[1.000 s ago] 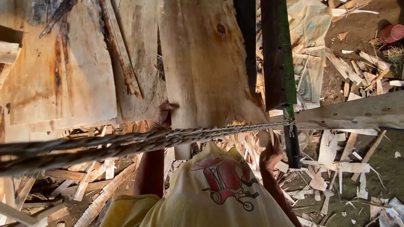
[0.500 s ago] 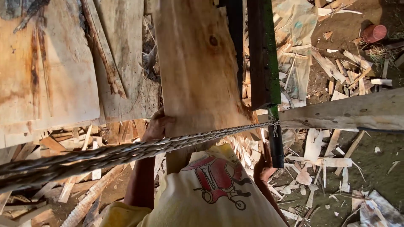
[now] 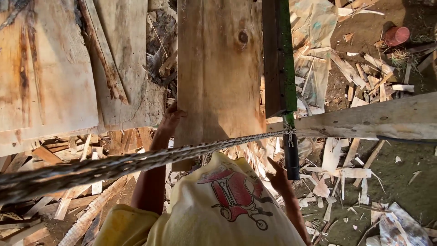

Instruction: Using a lever-operated machine to shave or split thin strips of wood.

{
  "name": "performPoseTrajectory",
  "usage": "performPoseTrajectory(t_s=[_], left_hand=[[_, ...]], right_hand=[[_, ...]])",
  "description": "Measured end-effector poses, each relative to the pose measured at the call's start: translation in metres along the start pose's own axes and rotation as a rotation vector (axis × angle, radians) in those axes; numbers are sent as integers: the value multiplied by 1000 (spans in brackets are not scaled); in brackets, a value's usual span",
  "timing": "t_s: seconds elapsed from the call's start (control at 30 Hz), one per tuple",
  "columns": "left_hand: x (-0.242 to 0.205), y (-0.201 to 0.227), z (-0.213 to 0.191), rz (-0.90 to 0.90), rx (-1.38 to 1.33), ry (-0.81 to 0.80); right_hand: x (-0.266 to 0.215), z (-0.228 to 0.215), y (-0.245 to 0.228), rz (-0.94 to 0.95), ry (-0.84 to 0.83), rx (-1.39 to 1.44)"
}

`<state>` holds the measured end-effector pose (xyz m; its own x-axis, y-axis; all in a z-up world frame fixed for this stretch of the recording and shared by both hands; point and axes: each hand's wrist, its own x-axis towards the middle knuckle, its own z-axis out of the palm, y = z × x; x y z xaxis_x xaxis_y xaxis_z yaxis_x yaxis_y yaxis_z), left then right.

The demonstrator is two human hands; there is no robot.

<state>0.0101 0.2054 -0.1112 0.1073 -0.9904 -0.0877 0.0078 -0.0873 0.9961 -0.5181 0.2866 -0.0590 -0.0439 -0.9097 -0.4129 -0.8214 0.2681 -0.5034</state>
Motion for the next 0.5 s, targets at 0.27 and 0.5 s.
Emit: performPoseTrajectory(t_s=[0.27,0.5], left_hand=[[64,2,11,-87,86,11],[121,-2,25,-221,9,39]], right_hand=[[-17,-156,-156,-369,-304,1114],[-16,-153,-189,-37,-184,559]])
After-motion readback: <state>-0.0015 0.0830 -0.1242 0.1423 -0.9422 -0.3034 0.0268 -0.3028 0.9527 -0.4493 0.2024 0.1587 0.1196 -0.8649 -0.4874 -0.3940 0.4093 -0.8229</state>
